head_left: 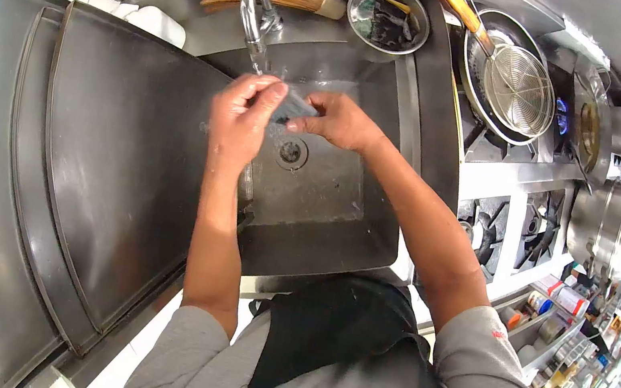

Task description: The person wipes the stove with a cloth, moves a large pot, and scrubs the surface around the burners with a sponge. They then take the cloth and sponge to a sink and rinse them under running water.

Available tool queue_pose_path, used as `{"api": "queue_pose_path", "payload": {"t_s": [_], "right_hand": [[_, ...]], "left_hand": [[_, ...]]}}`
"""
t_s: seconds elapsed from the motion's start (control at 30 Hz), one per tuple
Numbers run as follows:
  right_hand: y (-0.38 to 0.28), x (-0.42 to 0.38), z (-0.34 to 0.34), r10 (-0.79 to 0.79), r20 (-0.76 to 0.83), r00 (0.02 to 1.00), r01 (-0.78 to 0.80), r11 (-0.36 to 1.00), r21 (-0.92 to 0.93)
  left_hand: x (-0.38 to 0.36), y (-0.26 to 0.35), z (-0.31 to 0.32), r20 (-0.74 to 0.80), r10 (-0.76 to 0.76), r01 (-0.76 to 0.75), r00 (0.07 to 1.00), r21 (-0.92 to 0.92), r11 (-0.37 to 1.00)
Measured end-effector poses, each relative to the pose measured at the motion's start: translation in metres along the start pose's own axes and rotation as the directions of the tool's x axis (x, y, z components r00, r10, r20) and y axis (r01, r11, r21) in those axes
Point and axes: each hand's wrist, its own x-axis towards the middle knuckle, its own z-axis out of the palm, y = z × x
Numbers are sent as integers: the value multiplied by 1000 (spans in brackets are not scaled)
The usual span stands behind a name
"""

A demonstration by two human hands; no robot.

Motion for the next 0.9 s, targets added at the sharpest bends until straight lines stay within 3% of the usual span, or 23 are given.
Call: {"api": "queue_pose_path", "payload": {"t_s": [0.07,0.17,0.23,0.3,0.33,0.4,0.43,0.47,0.5,0.53,0.57,0.6,0.63,0.7,0.73,0.77,0.83,0.87,0.9], "right_hand": [[21,-7,-1,15,-61,998,-27,982,-187],[39,-23,-3,102,-125,987,-120,983,-141],[31,-35,-14,69,-121,990,-90,980,-179],[36,-45,-29,28,-120,992,-51,981,-189],[36,-48,-39,19,-90,996,-35,982,-187],[17,-42,-55,171,-111,979,-182,978,-99],[6,-42,-63,244,-120,962,-252,966,-53],[-9,-36,-54,142,-164,976,-117,981,157],[16,-15,-39,-265,-80,961,224,915,-335],[41,6,-25,-626,18,780,434,519,-737],[7,13,7,-497,57,866,402,623,-672],[-27,20,37,-355,95,930,335,714,-614],[-34,16,60,-286,56,957,269,794,-546],[-28,-8,85,-332,-71,940,241,800,-549],[-22,-7,82,-314,-100,944,202,792,-576],[-22,-1,77,-252,-146,957,116,790,-601],[-14,24,67,-298,-281,912,84,808,-584],[0,38,55,-381,-371,847,125,821,-557],[9,43,51,-450,-460,766,166,828,-535]], "left_hand": [[3,10,-10,-36,47,-49,998,-67,997],[2,44,-28,-52,70,-74,996,-82,994],[-1,66,-43,-115,76,-82,990,-50,995],[0,62,-58,-285,126,-202,950,-252,946],[2,55,-70,-328,30,-178,944,-432,884],[8,32,-83,-350,-158,-145,923,-698,701],[9,2,-76,-352,-353,-58,867,-775,630],[8,-45,-62,-218,-501,37,837,-893,450],[11,-79,-44,-44,-611,125,791,-965,231],[4,-80,-15,37,-669,258,742,-937,234],[-2,-82,14,118,-719,386,685,-896,221],[-6,-92,31,182,-705,434,686,-880,195],[-15,-103,36,184,-622,417,761,-873,252],[-36,-121,44,108,-409,283,906,-873,398],[-31,-177,45,216,-144,251,966,-920,302],[-27,-232,46,306,132,278,943,-940,196],[-14,-230,45,390,9,383,921,-908,172],[-7,-159,52,381,-388,477,839,-858,189],[-4,-120,56,293,-723,568,626,-807,165]]}}
